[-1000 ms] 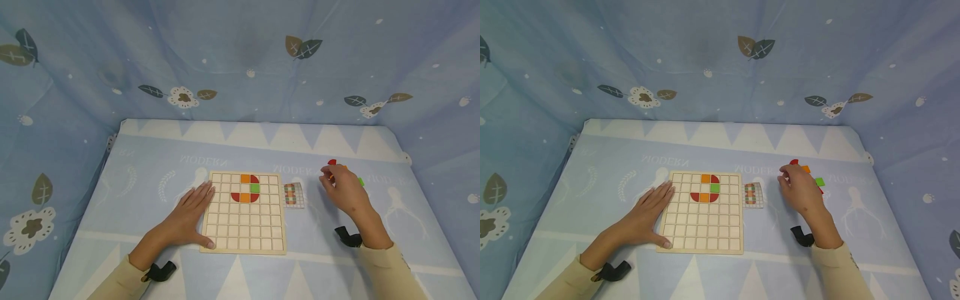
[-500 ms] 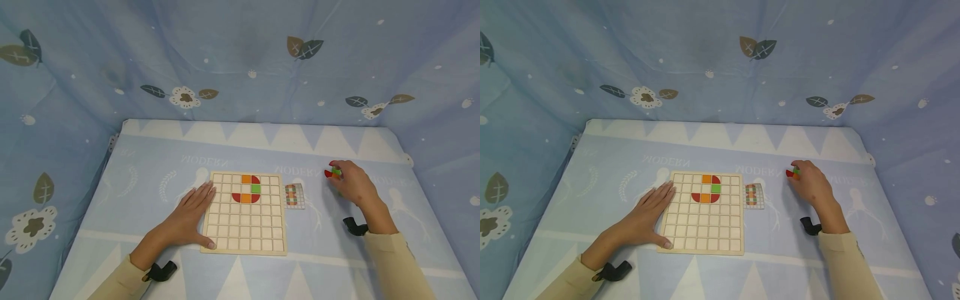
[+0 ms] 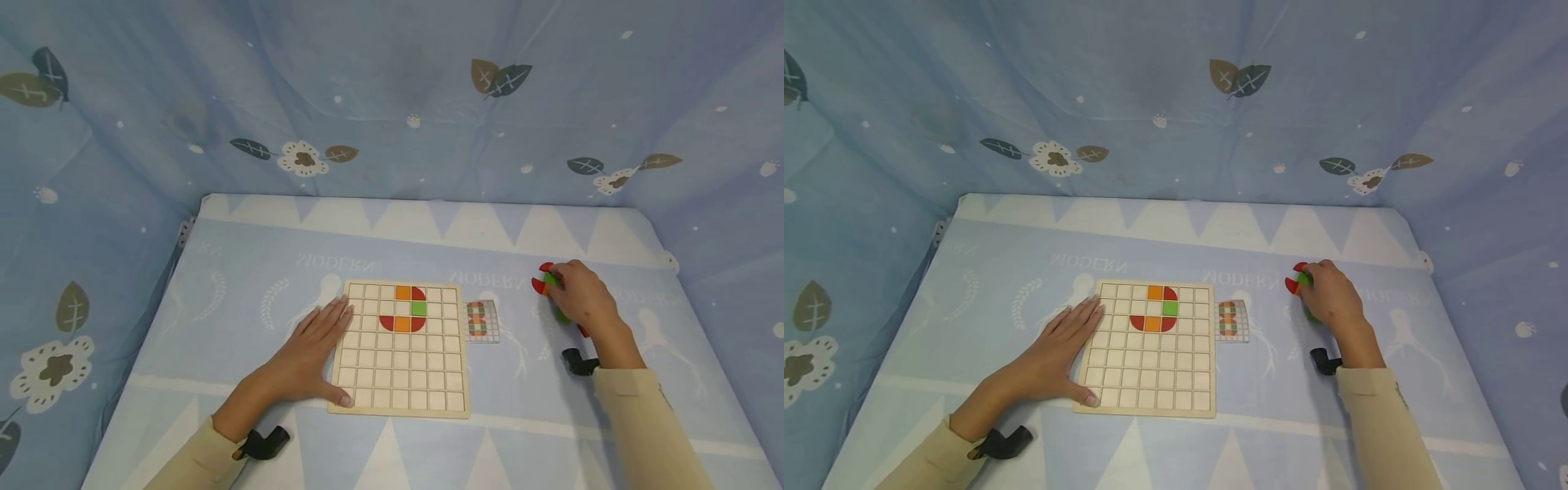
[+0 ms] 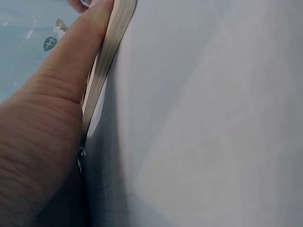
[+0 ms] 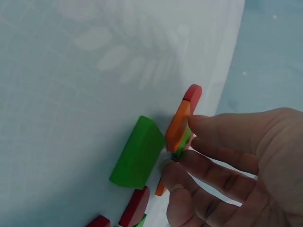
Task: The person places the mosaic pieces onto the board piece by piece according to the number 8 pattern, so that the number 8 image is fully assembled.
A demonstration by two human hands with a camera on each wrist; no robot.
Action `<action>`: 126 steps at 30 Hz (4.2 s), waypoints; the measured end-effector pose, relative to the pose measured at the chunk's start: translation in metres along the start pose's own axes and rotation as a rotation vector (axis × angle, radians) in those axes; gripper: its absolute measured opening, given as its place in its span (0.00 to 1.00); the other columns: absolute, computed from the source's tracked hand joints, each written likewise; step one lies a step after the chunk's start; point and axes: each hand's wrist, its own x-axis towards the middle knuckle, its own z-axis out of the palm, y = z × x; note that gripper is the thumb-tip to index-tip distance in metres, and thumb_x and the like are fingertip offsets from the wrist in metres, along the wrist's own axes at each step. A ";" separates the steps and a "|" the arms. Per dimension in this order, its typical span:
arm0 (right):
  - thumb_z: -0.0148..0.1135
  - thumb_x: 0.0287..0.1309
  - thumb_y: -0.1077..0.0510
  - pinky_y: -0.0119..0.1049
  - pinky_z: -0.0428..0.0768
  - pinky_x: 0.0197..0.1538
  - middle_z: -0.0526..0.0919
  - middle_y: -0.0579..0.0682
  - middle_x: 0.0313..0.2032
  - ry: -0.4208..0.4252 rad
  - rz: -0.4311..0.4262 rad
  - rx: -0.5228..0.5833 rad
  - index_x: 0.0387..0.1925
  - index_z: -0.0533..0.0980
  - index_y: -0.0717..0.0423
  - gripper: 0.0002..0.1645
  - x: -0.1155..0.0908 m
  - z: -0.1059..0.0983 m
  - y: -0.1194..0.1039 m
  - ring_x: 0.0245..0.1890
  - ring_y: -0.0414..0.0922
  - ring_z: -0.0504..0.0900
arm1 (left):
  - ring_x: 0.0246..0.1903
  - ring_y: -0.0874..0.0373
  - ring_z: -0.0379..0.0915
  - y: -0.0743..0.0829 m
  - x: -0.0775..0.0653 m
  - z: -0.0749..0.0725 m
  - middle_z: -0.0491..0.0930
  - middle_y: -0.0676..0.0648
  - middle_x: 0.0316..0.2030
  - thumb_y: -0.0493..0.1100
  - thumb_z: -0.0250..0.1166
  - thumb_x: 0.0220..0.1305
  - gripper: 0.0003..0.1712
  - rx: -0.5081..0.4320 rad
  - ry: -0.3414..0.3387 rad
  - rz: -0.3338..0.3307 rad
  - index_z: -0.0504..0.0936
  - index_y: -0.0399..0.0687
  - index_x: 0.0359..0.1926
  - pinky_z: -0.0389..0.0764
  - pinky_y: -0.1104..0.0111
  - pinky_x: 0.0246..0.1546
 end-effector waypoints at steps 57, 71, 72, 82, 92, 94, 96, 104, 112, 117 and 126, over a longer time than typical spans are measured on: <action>0.67 0.68 0.62 0.45 0.77 0.38 0.80 0.54 0.33 0.084 -0.167 0.164 0.40 0.79 0.63 0.07 0.000 -0.009 -0.115 0.34 0.51 0.76 | 0.82 0.49 0.28 -0.002 0.000 -0.001 0.33 0.44 0.84 0.87 0.71 0.37 0.89 0.006 0.023 0.018 0.39 0.43 0.85 0.37 0.49 0.79; 0.70 0.68 0.58 0.39 0.79 0.35 0.81 0.46 0.33 -0.052 -0.384 0.165 0.36 0.82 0.55 0.05 0.013 0.019 -0.198 0.31 0.43 0.77 | 0.82 0.50 0.27 -0.001 0.000 -0.005 0.31 0.46 0.84 0.87 0.70 0.37 0.88 -0.005 -0.008 -0.002 0.39 0.44 0.85 0.36 0.49 0.79; 0.69 0.69 0.58 0.39 0.79 0.36 0.81 0.46 0.33 -0.070 -0.401 0.163 0.36 0.82 0.54 0.05 0.015 0.023 -0.203 0.31 0.43 0.77 | 0.82 0.50 0.27 0.000 0.000 -0.005 0.31 0.46 0.84 0.87 0.70 0.37 0.88 -0.005 -0.010 -0.004 0.39 0.44 0.85 0.36 0.49 0.79; 0.58 0.74 0.63 0.37 0.77 0.37 0.80 0.47 0.36 -0.184 -0.551 0.094 0.36 0.79 0.55 0.07 0.029 0.056 -0.229 0.30 0.42 0.75 | 0.82 0.50 0.27 0.001 0.000 -0.007 0.32 0.45 0.84 0.85 0.72 0.38 0.87 -0.014 -0.009 0.000 0.40 0.43 0.85 0.36 0.49 0.79; 0.57 0.76 0.61 0.38 0.76 0.36 0.77 0.45 0.33 -0.284 -0.549 0.059 0.35 0.78 0.53 0.09 0.034 0.070 -0.237 0.28 0.42 0.74 | 0.82 0.50 0.27 0.002 0.000 -0.008 0.32 0.45 0.84 0.85 0.73 0.38 0.88 -0.008 -0.013 -0.001 0.40 0.42 0.85 0.36 0.49 0.79; 0.56 0.76 0.61 0.37 0.75 0.34 0.77 0.45 0.31 -0.296 -0.547 0.055 0.34 0.78 0.52 0.10 0.035 0.071 -0.237 0.27 0.42 0.74 | 0.82 0.50 0.27 0.001 0.000 -0.008 0.32 0.45 0.84 0.85 0.72 0.38 0.87 -0.008 -0.015 0.000 0.40 0.42 0.85 0.36 0.49 0.79; 0.56 0.77 0.60 0.37 0.74 0.33 0.76 0.45 0.30 -0.306 -0.543 0.050 0.33 0.77 0.52 0.12 0.035 0.072 -0.238 0.26 0.42 0.74 | 0.82 0.50 0.27 0.001 0.000 -0.008 0.32 0.45 0.84 0.85 0.72 0.38 0.87 -0.007 -0.013 0.002 0.40 0.42 0.85 0.36 0.49 0.79; 0.56 0.77 0.61 0.36 0.72 0.33 0.75 0.45 0.28 -0.279 -0.565 -0.031 0.29 0.76 0.50 0.15 0.034 0.075 -0.240 0.27 0.42 0.72 | 0.82 0.50 0.28 0.001 0.001 -0.008 0.32 0.45 0.84 0.85 0.72 0.39 0.87 -0.010 -0.008 0.007 0.40 0.42 0.85 0.36 0.49 0.79; 0.59 0.75 0.62 0.36 0.75 0.33 0.76 0.47 0.30 -0.199 -0.609 -0.131 0.31 0.79 0.53 0.12 0.026 0.078 -0.241 0.32 0.45 0.74 | 0.82 0.50 0.28 0.000 0.002 -0.005 0.33 0.45 0.84 0.86 0.71 0.39 0.87 -0.007 0.005 0.021 0.40 0.42 0.85 0.37 0.49 0.79; 0.63 0.74 0.60 0.37 0.79 0.37 0.80 0.49 0.37 -0.149 -0.630 -0.172 0.39 0.81 0.56 0.05 0.021 0.082 -0.239 0.37 0.47 0.77 | 0.82 0.49 0.29 -0.002 0.001 -0.003 0.34 0.44 0.84 0.86 0.71 0.39 0.87 -0.001 0.024 0.024 0.41 0.42 0.85 0.37 0.49 0.79; 0.66 0.72 0.57 0.38 0.76 0.37 0.75 0.46 0.33 -0.099 -0.571 -0.064 0.35 0.79 0.53 0.07 0.014 0.068 -0.216 0.34 0.45 0.72 | 0.82 0.49 0.29 0.000 0.001 -0.003 0.33 0.45 0.84 0.85 0.73 0.37 0.87 0.007 0.019 0.008 0.42 0.42 0.85 0.37 0.48 0.79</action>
